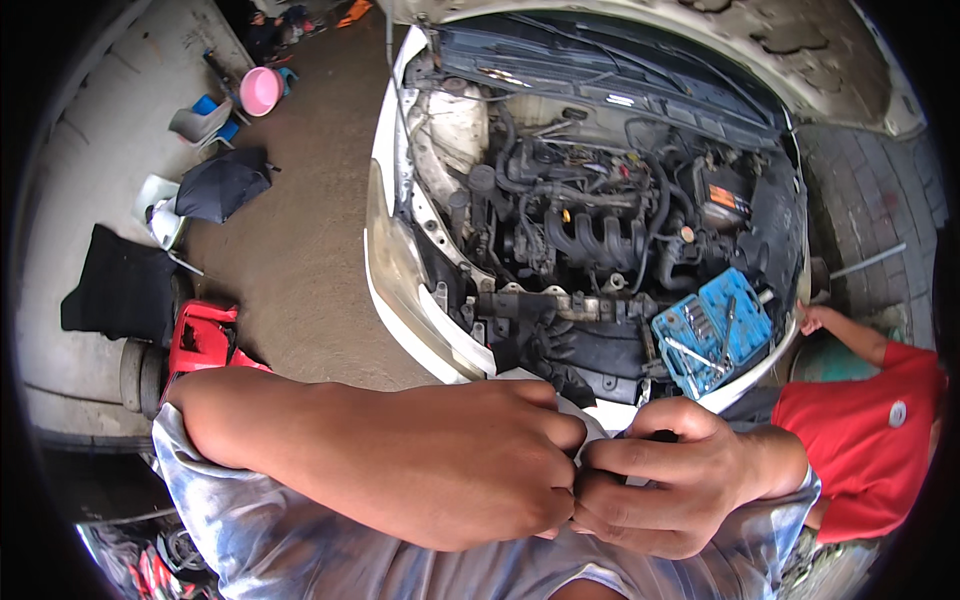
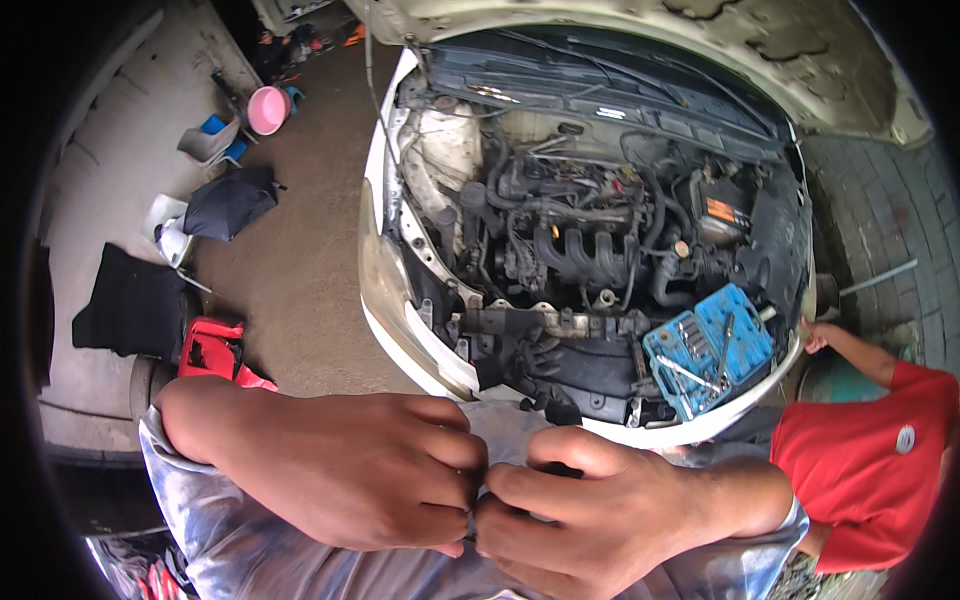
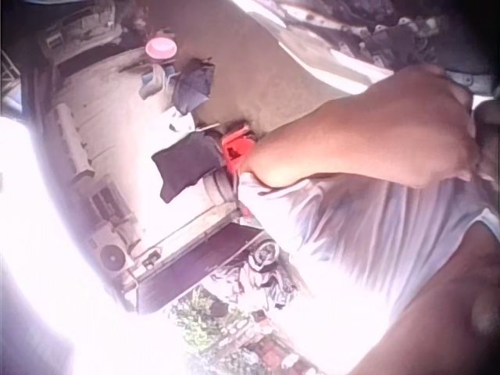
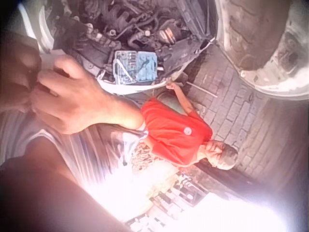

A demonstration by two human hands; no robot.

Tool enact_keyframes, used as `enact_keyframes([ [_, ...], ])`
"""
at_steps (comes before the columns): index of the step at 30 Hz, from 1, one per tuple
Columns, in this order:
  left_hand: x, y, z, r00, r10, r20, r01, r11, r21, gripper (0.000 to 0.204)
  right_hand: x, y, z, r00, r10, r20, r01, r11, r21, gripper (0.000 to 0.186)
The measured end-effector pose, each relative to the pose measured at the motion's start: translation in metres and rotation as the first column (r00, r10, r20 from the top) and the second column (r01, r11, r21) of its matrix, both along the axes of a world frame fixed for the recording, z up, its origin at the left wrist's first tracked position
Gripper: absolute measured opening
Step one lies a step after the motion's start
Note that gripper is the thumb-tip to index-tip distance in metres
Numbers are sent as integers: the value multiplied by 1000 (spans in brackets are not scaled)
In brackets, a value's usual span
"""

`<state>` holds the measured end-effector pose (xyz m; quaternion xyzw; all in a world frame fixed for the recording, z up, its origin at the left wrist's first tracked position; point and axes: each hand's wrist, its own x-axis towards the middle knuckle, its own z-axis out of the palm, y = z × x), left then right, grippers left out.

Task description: The person works on a car engine with the hood open, using both hands to manipulate wires and components within the engine bay. They remove a black plastic cover, handle a small black part, and connect wires while two other people stand nearby observing.

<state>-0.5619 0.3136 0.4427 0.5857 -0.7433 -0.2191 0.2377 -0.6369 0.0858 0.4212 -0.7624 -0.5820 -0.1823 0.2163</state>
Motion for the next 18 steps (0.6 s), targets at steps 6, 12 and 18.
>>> enact_keyframes([
  [6,-11,28,18,995,99,-17,-96,985,147,13,3,-15,22,993,105,-52,-112,984,-139,11],
  [12,23,155,-7,558,808,-188,-825,517,-228,37,-31,-157,-24,633,-601,-488,752,625,207,26],
  [18,21,76,-150,389,701,-598,-904,415,-103,51,34,-165,-312,265,-688,-676,902,425,-79,66],
])
